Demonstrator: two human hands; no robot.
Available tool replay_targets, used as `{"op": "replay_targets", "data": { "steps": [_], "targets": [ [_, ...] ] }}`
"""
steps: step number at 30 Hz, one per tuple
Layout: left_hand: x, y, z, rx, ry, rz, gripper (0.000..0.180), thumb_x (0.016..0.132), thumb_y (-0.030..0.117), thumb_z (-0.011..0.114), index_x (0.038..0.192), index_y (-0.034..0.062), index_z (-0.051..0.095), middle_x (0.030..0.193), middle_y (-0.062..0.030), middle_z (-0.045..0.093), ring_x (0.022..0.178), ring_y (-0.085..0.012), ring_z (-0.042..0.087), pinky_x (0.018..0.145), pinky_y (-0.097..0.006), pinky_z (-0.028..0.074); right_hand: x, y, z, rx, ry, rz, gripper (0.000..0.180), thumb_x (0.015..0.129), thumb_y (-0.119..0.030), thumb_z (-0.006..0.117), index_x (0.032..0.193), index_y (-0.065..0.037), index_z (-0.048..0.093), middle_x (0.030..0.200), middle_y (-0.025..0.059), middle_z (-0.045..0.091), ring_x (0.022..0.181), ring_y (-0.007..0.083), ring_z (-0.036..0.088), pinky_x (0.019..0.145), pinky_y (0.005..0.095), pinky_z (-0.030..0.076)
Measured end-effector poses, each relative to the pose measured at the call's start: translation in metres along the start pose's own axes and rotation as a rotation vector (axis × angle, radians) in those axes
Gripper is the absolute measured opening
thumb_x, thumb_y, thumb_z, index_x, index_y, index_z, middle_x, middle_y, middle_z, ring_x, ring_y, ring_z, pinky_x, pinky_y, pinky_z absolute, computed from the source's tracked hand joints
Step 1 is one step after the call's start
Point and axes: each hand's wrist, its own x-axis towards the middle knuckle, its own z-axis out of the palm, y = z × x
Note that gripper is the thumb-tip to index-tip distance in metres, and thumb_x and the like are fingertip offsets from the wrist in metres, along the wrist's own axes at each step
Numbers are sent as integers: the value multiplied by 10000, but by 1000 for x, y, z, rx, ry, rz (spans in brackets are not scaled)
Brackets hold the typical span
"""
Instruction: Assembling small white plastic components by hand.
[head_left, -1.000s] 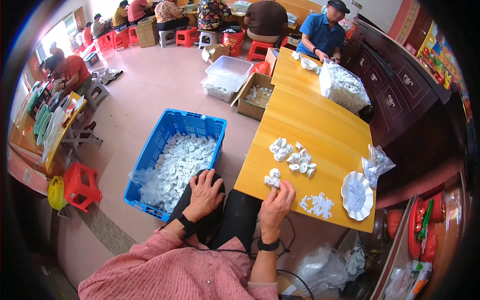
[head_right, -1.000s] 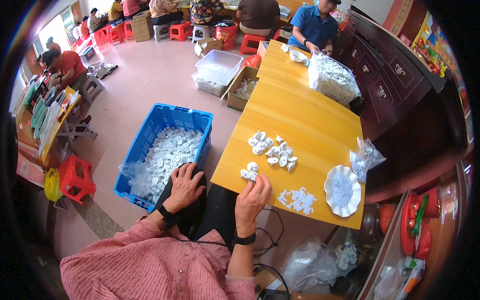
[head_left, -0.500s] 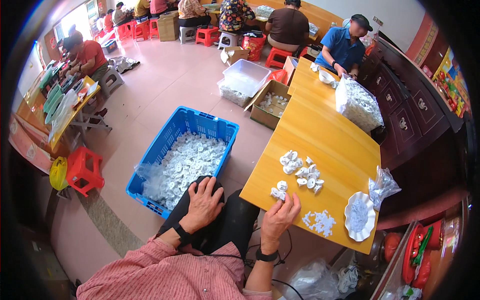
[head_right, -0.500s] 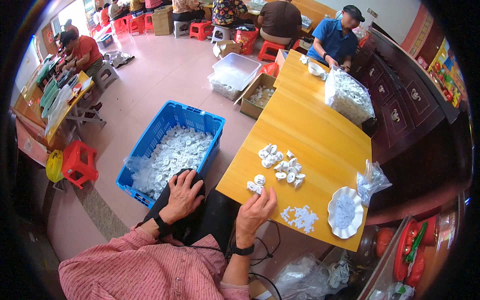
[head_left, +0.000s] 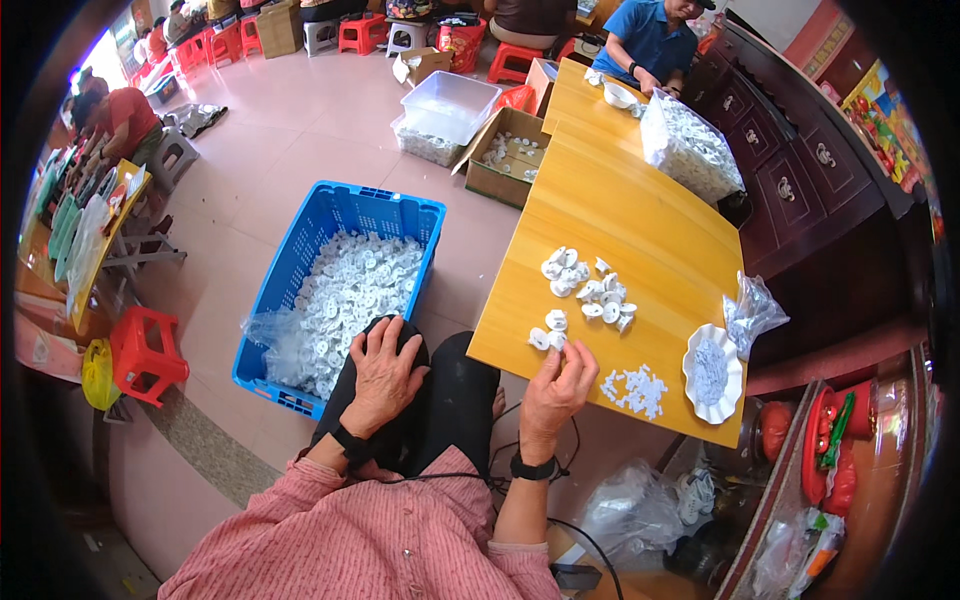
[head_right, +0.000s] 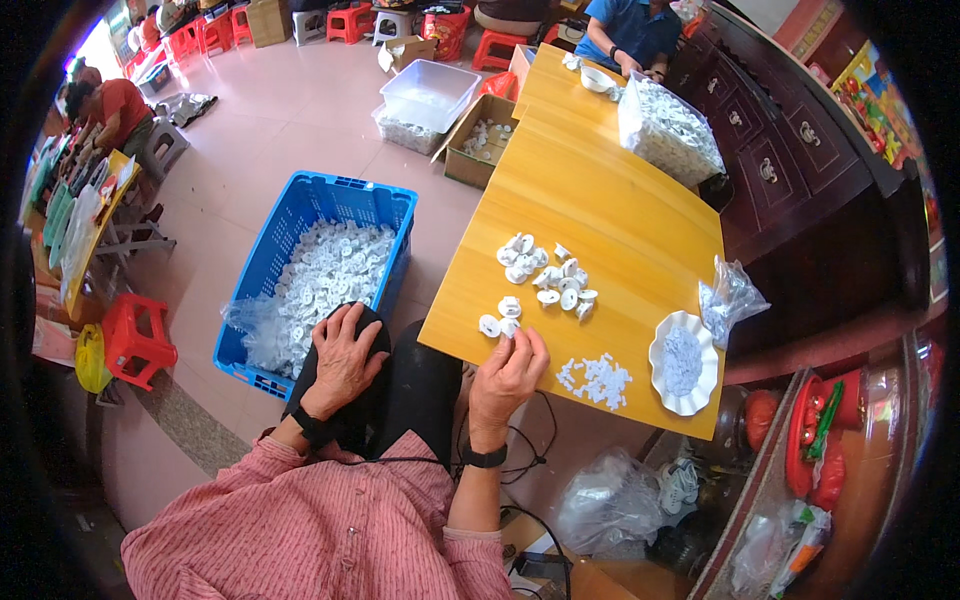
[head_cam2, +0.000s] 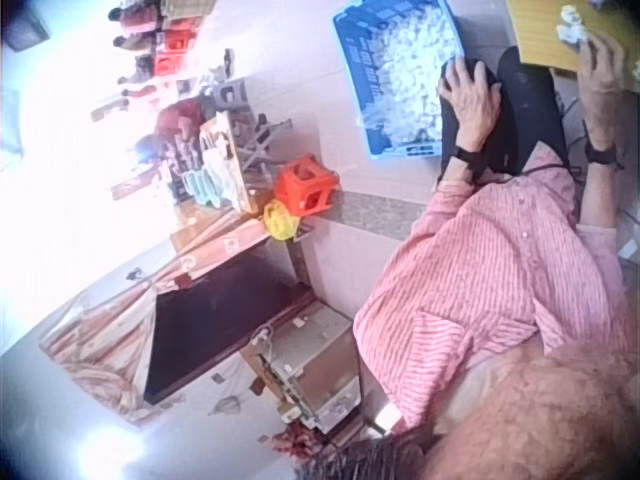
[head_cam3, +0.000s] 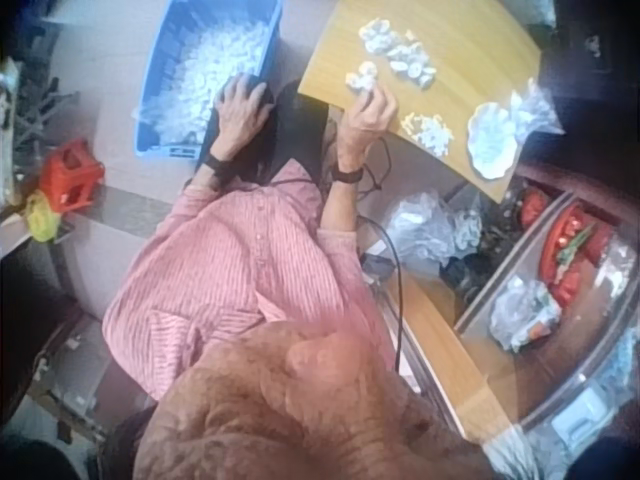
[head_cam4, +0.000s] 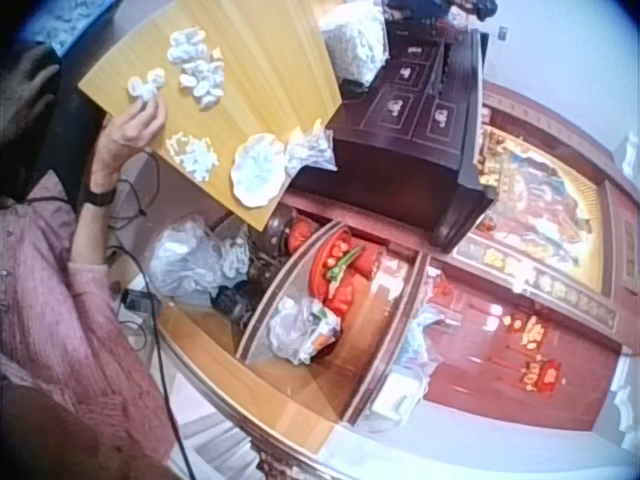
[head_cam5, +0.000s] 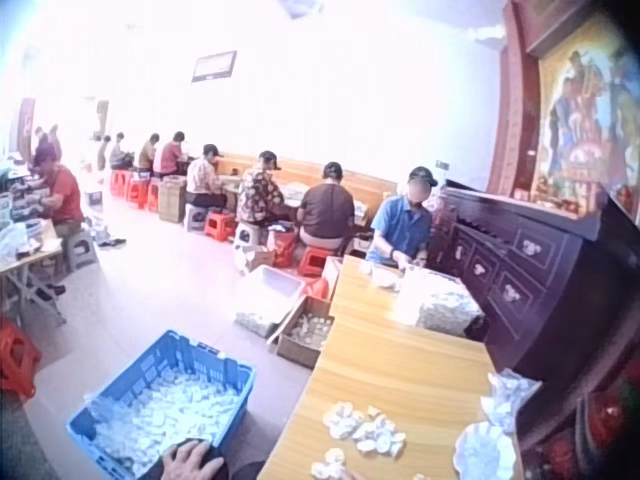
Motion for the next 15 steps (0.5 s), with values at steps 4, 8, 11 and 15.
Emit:
{"op": "replay_targets", "data": {
  "steps": [4,8,11,15],
  "targets": [
    [0,-3,-1,-33,4,1,552,757,249,813,1263,135,624,1459,-178,449,1370,-364,389,1098,-540,258,0,0,2,-17,37,-4,174,920,-1,653,1085,50,636,1138,190,603,1043,367,614,889,449,523],
    [0,-6,-1,-49,1,-6,550,757,245,815,1260,133,625,1463,-179,449,1372,-364,388,1100,-538,257,1,-3,0,34,39,47,169,928,-3,646,1085,53,618,1138,194,604,1039,368,616,886,448,525],
    [0,-7,1,-56,4,-9,548,757,242,815,1259,129,627,1464,-181,450,1372,-363,388,1101,-538,256,0,0,4,22,44,57,160,933,-5,639,1080,50,610,1158,196,600,1054,370,613,890,445,524],
    [2,-7,0,-66,3,-10,551,756,243,816,1260,127,626,1463,-181,452,1370,-362,392,1100,-543,255,1,-1,3,6,77,51,186,929,-5,644,1104,50,615,1177,191,595,1073,370,608,897,444,522]
  ]
}}
